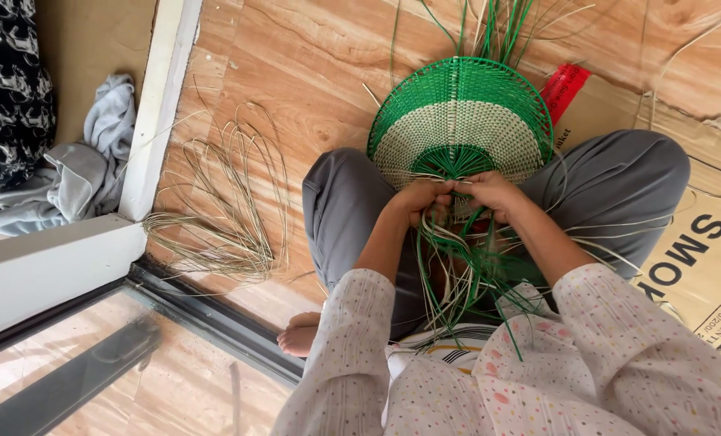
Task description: A person sits on the floor and weaves a decorative fan using green and natural fibers.
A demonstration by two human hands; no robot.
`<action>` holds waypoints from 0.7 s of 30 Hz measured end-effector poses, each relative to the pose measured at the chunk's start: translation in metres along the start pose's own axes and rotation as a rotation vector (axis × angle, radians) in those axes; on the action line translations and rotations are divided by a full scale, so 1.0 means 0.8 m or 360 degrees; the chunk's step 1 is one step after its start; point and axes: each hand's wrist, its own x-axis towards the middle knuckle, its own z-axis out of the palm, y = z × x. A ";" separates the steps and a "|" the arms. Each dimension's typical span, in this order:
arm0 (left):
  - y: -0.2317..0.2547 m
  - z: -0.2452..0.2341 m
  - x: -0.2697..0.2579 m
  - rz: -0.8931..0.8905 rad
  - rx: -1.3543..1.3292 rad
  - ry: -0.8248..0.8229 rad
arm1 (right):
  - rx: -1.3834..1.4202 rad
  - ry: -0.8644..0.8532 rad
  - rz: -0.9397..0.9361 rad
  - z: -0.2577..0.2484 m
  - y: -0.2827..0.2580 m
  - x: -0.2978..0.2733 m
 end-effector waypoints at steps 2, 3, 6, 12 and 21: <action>-0.005 -0.006 0.001 -0.0097 -0.0090 -0.0118 | -0.0099 -0.0130 0.0016 -0.009 -0.024 -0.028; -0.016 -0.012 0.010 -0.0103 -0.0095 -0.0115 | -0.0099 -0.0133 0.0023 -0.018 -0.009 -0.011; -0.022 -0.013 0.016 0.0107 0.0000 0.0100 | -0.0348 -0.0290 -0.0037 -0.050 0.018 0.016; -0.029 0.005 -0.013 0.0251 -0.0058 0.0296 | -0.0165 -0.0338 -0.0126 -0.075 0.045 -0.118; 0.001 0.016 -0.020 0.0057 0.0095 0.0552 | 0.0404 -0.0300 0.0338 -0.124 0.068 -0.264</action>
